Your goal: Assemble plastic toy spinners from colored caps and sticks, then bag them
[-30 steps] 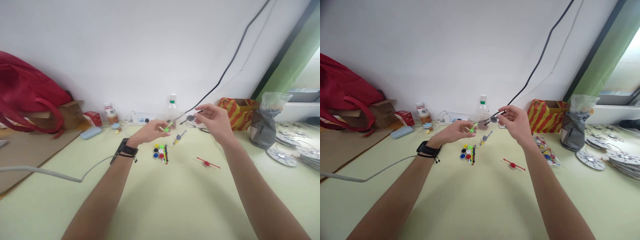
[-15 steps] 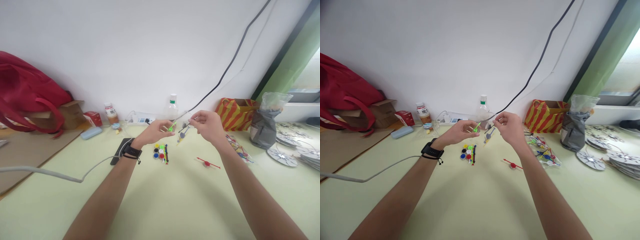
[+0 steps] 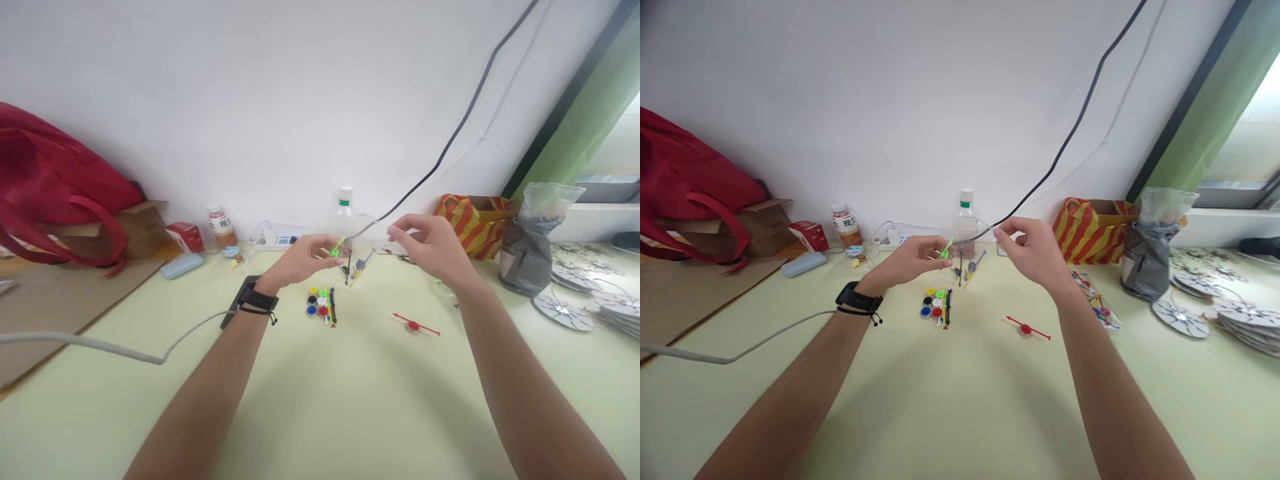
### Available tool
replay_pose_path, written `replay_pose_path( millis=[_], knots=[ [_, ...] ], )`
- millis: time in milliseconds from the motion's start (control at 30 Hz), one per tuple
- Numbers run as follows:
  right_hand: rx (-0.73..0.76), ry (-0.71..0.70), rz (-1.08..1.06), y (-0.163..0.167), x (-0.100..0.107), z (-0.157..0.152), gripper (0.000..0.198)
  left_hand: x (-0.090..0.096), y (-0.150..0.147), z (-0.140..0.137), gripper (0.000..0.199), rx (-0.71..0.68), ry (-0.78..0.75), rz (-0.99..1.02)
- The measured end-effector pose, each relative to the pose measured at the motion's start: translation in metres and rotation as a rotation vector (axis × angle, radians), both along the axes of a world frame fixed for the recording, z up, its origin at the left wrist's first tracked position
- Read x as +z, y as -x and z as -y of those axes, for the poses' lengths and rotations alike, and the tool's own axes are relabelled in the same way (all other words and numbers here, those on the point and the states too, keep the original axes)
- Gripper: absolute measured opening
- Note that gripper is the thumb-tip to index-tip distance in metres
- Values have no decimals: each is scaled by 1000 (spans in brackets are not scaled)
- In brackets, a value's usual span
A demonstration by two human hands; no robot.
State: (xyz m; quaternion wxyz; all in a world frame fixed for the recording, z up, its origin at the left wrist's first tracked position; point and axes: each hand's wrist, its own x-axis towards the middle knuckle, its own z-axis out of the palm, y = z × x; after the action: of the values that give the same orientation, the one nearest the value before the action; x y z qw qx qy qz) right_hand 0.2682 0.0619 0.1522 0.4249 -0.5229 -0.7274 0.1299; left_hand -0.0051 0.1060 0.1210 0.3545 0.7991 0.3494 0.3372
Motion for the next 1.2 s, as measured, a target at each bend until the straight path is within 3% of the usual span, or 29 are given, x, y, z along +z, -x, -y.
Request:
replay_pose_path(
  millis=[100,200,300,367,433,500,667,800,933,1200],
  knots=[
    [-15,99,195,-24,-10,-14,29,-3,4,-3,38,41,26,-6],
    [219,450,471,-38,-33,-30,23,-11,0,-7,42,50,123,144],
    [346,839,603,-34,-59,-41,30,-25,-13,-8,45,9,303,459],
    [369,985,634,-25,-72,-46,24,-35,-24,-6,50,-36,453,620],
    [375,1035,637,-18,-79,-49,19,-43,-35,-2,56,-88,593,680],
    [383,1038,622,-15,-81,-50,19,-51,-44,2,61,-111,626,669],
    [436,992,572,-19,-82,-51,30,-66,-56,8,67,-154,537,599],
    [426,863,549,-31,-77,-54,20,-78,-60,7,58,-177,597,464],
    [272,695,362,-53,-65,-56,15,-80,-61,9,61,-157,541,408],
    [-67,183,-12,-74,-39,-44,18,-91,-64,7,46,-139,333,111]
  ],
)
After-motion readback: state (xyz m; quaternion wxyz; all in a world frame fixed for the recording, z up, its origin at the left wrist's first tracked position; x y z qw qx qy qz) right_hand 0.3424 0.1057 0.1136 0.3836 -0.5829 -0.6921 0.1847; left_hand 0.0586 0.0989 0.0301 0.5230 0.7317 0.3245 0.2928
